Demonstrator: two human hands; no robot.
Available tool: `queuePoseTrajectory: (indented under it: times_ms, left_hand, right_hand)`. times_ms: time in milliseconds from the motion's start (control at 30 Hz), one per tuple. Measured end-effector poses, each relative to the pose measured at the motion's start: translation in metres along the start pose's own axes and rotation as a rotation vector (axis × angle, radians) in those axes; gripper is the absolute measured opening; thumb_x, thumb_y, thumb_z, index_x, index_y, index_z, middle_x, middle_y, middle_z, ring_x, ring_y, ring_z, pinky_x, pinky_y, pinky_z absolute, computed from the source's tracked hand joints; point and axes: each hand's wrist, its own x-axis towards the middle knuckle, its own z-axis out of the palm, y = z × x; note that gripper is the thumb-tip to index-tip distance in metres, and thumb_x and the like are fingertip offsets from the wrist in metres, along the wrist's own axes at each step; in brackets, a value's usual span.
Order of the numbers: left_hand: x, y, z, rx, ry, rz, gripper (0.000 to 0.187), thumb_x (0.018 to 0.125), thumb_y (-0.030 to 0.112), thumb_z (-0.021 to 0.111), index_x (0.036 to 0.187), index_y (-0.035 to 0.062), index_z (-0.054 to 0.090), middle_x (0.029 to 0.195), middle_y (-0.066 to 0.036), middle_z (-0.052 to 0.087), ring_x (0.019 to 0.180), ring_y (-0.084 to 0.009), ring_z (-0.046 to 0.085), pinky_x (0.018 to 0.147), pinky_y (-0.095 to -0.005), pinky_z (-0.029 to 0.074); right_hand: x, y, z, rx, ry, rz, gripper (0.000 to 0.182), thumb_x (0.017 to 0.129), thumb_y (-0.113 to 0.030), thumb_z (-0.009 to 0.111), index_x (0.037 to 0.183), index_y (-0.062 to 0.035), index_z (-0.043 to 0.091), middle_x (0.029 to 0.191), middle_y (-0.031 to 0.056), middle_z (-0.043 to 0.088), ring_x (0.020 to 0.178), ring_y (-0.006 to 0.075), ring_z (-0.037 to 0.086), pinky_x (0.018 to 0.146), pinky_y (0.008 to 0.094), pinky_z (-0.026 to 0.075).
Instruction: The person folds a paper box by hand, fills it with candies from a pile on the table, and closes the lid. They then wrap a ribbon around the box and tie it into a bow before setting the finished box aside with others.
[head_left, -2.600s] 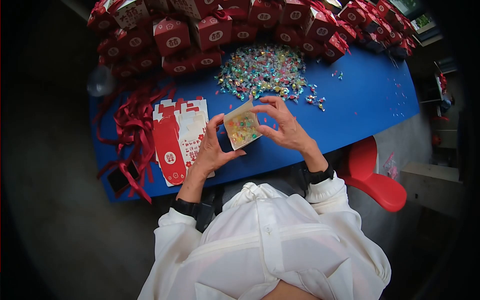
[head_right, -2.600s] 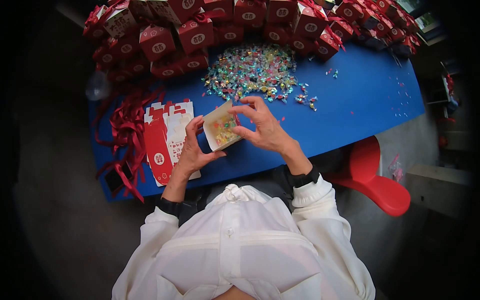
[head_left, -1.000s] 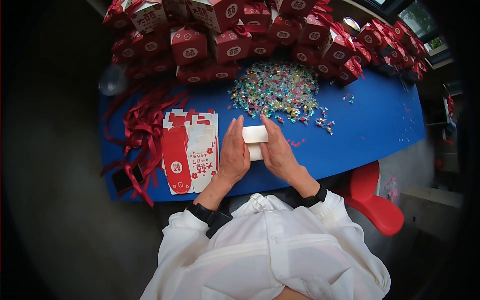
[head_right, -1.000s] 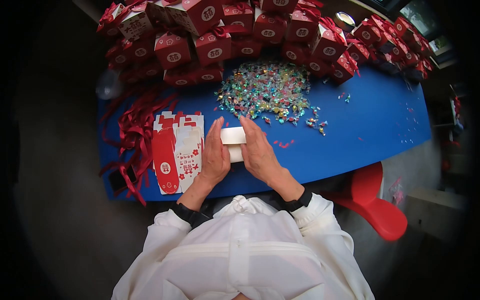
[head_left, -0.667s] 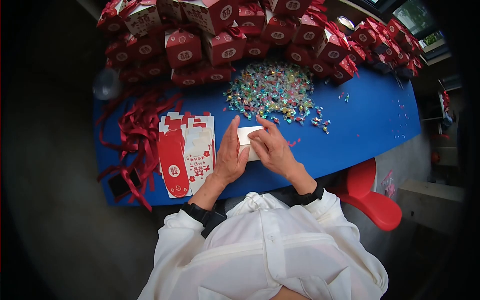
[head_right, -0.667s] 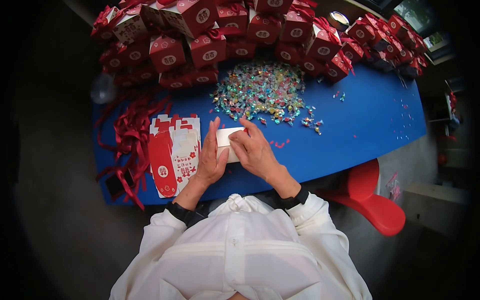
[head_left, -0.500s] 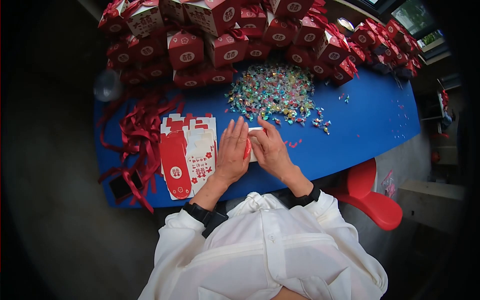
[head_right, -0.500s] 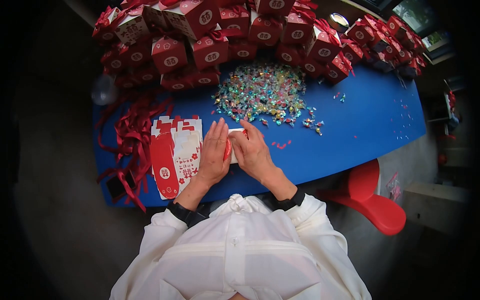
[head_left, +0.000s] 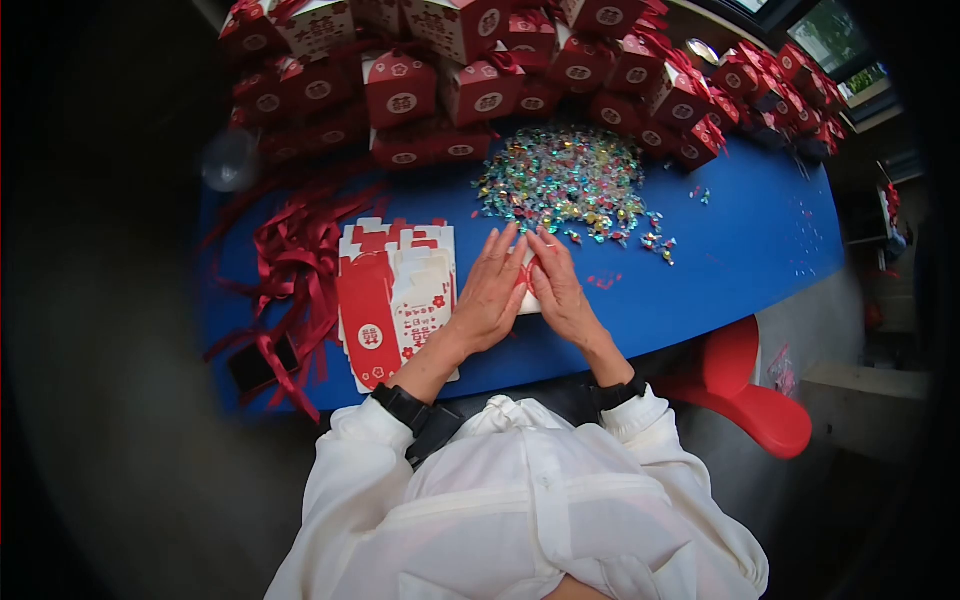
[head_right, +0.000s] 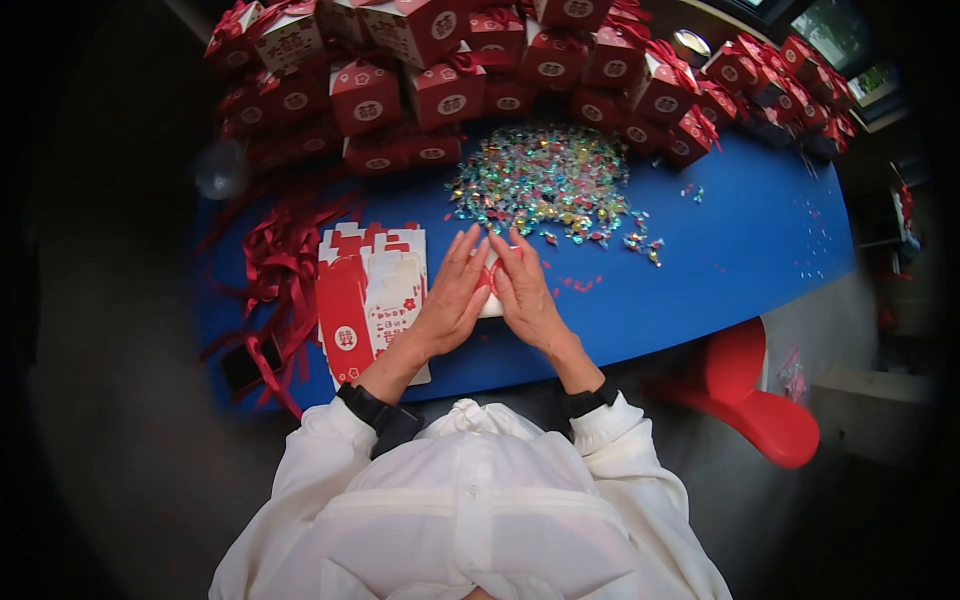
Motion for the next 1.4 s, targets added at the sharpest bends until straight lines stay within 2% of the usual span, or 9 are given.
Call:
queuePoseTrajectory:
  times_ms: [367, 500, 567, 800, 1033, 1067, 1167, 1333, 1400]
  left_hand:
    - [-0.013, -0.001, -0.026, -0.114, 0.113, -0.056, 0.058, 0.09, 0.011, 0.053, 0.143, 0.0068, 0.03, 0.145, -0.018, 0.03, 0.132, -0.0335, 0.035, 0.108, -0.0397, 0.03]
    - [-0.043, -0.04, -0.086, 0.059, 0.513, -0.324, 0.027, 0.087, 0.011, 0.059, 0.112, 0.0033, 0.056, 0.1, -0.015, 0.057, 0.095, -0.0322, 0.057, 0.083, -0.0393, 0.046]
    - [-0.066, -0.085, -0.109, 0.297, 0.697, -0.438, 0.017, 0.085, 0.013, 0.062, 0.098, 0.003, 0.058, 0.086, -0.013, 0.056, 0.081, -0.0313, 0.057, 0.072, -0.0406, 0.045]
    - [-0.079, -0.13, -0.152, 0.54, 0.636, -1.085, 0.037, 0.082, 0.035, 0.067, 0.087, 0.0006, 0.057, 0.084, -0.021, 0.064, 0.082, -0.0403, 0.062, 0.069, -0.0492, 0.045]
    - [-0.09, -0.141, -0.168, 0.253, 0.844, -0.874, 0.027, 0.085, 0.023, 0.065, 0.077, -0.0014, 0.059, 0.071, -0.018, 0.063, 0.066, -0.0309, 0.059, 0.064, -0.0407, 0.045]
    - [-0.089, -0.13, -0.17, 0.039, 0.887, -0.722, 0.019, 0.09, 0.017, 0.06, 0.084, -0.0006, 0.063, 0.077, -0.014, 0.066, 0.071, -0.0199, 0.062, 0.066, -0.0334, 0.047]
    - [-0.082, -0.101, -0.176, -0.581, 0.904, -0.452, 0.016, 0.095, 0.013, 0.054, 0.095, 0.0004, 0.064, 0.088, -0.012, 0.069, 0.081, -0.0131, 0.063, 0.074, -0.0278, 0.05]
    - [-0.061, -0.039, -0.179, -1.183, 0.758, -0.256, 0.013, 0.096, 0.016, 0.053, 0.101, 0.0055, 0.059, 0.103, -0.014, 0.067, 0.102, -0.0248, 0.064, 0.094, -0.0377, 0.049]
    - [-0.054, -0.019, -0.17, -1.38, 0.736, -0.217, 0.013, 0.096, 0.016, 0.052, 0.101, 0.0065, 0.059, 0.104, -0.014, 0.067, 0.105, -0.0255, 0.062, 0.095, -0.0389, 0.048]
  right_hand:
    - [-0.002, -0.017, -0.009, -0.041, 0.06, 0.057, 0.049, 0.098, -0.018, 0.041, 0.144, -0.0046, 0.029, 0.14, 0.0196, 0.038, 0.129, 0.0316, 0.039, 0.108, 0.0375, 0.03]
    - [-0.01, -0.016, -0.023, -0.015, 0.193, 0.072, 0.052, 0.098, -0.022, 0.044, 0.145, -0.006, 0.029, 0.136, 0.0167, 0.041, 0.119, 0.0275, 0.047, 0.1, 0.0372, 0.04]
    - [-0.015, -0.014, -0.032, 0.001, 0.251, 0.089, 0.052, 0.097, -0.02, 0.046, 0.144, -0.0065, 0.031, 0.136, 0.0162, 0.042, 0.118, 0.0262, 0.048, 0.098, 0.0366, 0.042]
    - [-0.023, -0.018, -0.046, 0.026, 0.327, 0.229, 0.05, 0.094, -0.013, 0.054, 0.14, -0.0079, 0.038, 0.129, 0.0151, 0.051, 0.111, 0.0227, 0.054, 0.092, 0.0342, 0.046]
    - [-0.03, -0.025, -0.055, -0.018, 0.284, 0.23, 0.045, 0.093, -0.009, 0.054, 0.136, -0.0075, 0.044, 0.12, 0.0132, 0.057, 0.103, 0.0184, 0.058, 0.085, 0.0299, 0.049]
    - [-0.031, -0.027, -0.055, -0.015, 0.289, 0.23, 0.045, 0.093, -0.009, 0.054, 0.136, -0.0075, 0.044, 0.12, 0.0132, 0.057, 0.103, 0.0184, 0.058, 0.085, 0.0299, 0.049]
    - [-0.03, -0.036, -0.059, -0.005, 0.331, 0.2, 0.041, 0.093, -0.008, 0.054, 0.133, -0.007, 0.047, 0.115, 0.012, 0.061, 0.099, 0.0169, 0.06, 0.085, 0.0284, 0.049]
    - [-0.02, -0.069, -0.054, 0.213, 0.278, 0.052, 0.029, 0.095, -0.009, 0.053, 0.123, -0.0036, 0.056, 0.101, 0.0064, 0.064, 0.092, 0.0111, 0.06, 0.077, 0.0233, 0.048]
    - [-0.016, -0.082, -0.051, 0.373, 0.039, 0.072, 0.024, 0.097, -0.014, 0.05, 0.114, -0.0008, 0.062, 0.094, 0.0046, 0.065, 0.087, 0.009, 0.059, 0.072, 0.0216, 0.047]
